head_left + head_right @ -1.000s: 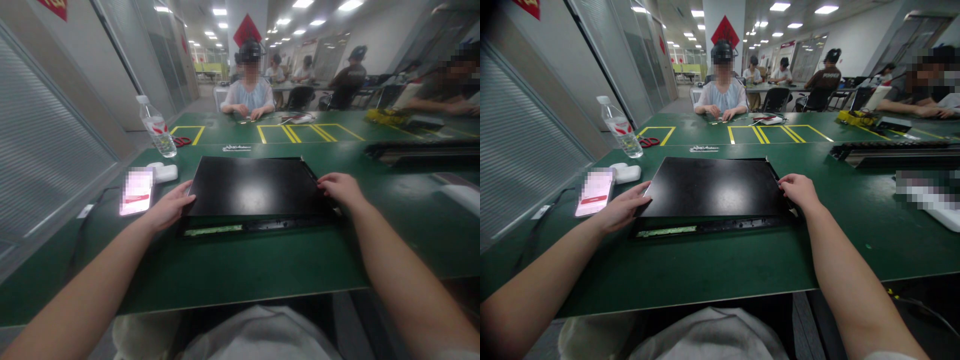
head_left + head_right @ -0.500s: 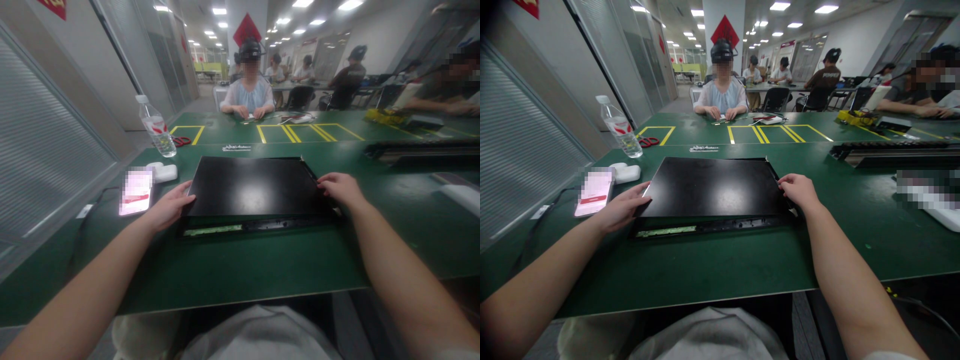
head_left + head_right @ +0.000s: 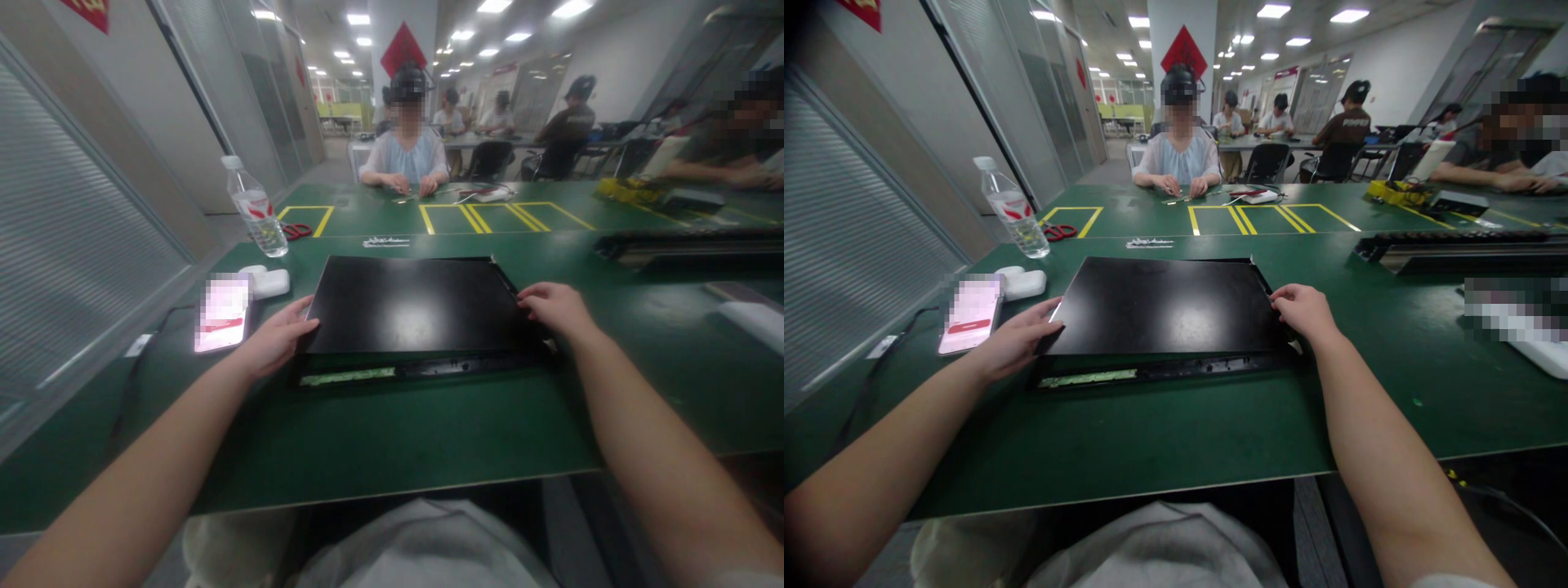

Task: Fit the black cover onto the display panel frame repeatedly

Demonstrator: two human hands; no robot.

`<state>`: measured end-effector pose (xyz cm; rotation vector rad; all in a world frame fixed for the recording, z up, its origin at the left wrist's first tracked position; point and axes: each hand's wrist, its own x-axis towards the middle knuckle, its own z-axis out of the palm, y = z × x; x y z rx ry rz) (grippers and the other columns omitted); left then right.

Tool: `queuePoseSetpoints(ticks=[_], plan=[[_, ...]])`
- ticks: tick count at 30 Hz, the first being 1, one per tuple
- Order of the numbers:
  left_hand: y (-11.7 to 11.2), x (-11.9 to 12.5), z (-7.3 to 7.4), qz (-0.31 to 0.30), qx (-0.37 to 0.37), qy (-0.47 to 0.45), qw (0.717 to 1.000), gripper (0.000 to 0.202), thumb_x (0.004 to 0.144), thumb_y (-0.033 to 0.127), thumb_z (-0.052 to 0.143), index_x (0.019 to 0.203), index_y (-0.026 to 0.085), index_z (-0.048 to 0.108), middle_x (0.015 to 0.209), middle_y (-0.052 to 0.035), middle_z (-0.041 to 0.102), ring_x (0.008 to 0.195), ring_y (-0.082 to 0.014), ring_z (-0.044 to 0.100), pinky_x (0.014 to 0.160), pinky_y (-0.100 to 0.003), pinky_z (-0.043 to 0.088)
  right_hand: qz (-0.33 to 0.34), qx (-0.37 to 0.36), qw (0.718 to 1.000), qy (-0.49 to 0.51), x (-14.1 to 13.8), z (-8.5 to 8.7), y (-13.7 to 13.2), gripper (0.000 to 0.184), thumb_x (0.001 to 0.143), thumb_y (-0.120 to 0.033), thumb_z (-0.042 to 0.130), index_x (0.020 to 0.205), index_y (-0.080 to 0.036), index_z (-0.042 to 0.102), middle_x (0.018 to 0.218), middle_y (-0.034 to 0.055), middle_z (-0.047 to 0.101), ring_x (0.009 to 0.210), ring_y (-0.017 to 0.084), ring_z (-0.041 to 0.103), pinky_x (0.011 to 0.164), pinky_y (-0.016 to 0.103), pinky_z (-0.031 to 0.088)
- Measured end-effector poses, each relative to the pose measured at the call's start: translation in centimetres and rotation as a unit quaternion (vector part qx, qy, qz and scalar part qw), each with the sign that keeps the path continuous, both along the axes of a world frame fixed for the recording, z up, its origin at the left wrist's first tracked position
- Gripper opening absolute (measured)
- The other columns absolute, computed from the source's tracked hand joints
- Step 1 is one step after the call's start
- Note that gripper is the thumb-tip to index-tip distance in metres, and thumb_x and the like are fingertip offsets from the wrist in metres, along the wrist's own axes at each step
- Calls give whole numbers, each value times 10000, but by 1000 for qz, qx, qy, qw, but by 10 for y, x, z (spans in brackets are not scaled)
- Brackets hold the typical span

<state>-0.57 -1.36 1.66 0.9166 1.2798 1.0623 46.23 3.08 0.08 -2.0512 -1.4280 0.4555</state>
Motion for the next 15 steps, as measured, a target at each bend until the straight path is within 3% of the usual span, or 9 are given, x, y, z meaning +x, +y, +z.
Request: queuePoseSetpoints(ticks=[15], plan=[[-2,3,4,7,-1,2,1000,825,805,-28,702,1598,117,526,1200,-159,831,1033,-286,819,825,-308,650,7,0,1000,0,3,-3,2,180,792,-165,662,888,-212,807,874,48,811,601,157,691,744,316,607]])
